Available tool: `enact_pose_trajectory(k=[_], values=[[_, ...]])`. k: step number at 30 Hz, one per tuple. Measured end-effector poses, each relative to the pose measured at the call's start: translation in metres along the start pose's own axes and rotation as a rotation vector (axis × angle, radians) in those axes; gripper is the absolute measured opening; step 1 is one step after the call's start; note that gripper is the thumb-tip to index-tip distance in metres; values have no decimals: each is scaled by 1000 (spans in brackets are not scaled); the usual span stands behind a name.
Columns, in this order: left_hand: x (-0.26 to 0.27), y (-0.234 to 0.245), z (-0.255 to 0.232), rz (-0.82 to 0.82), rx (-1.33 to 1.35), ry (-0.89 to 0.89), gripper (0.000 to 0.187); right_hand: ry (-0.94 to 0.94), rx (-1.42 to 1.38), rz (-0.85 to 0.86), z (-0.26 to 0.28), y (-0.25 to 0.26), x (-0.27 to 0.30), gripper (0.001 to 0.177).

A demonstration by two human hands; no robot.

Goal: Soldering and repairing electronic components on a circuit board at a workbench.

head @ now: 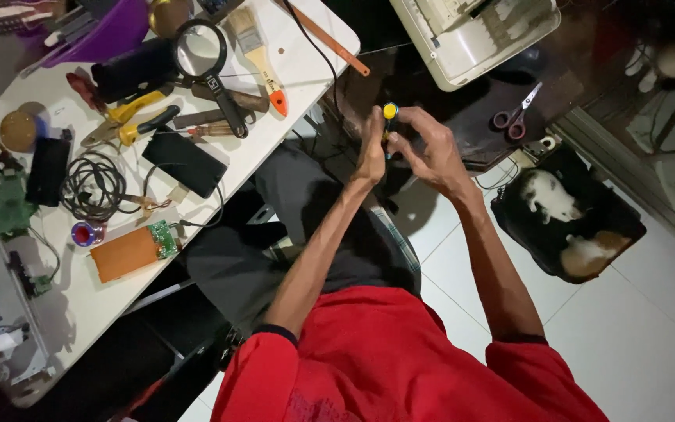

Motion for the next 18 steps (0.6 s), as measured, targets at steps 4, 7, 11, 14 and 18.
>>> enact_pose_trajectory(k=[4,7,11,14,18], values=[[-2,4,12,0,-57,-89,72,-37,30,7,1,-3,3,23],[6,10,3,-39,20,-72,69,-33,44,11,-1,-5,6,24],[-4,9,38,-49,-102,-163,71,-19,50,11,11,-5,1,23],[1,11,32,-103,-47,-121,57,-29,33,14,5,-6,4,23],[12,1,-19,-121,-164,-404,50,-136,-95,-45,-13,-7,11,21]])
Point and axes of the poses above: each hand's wrist, its own x-axis away from the middle knuckle, its own y-axis out of the back of the hand, z = x × y, the point moved 7 cm from there along -x, towards the middle knuckle, and after that the axes turned 2 degrees about -y, right-handed, at the moved point
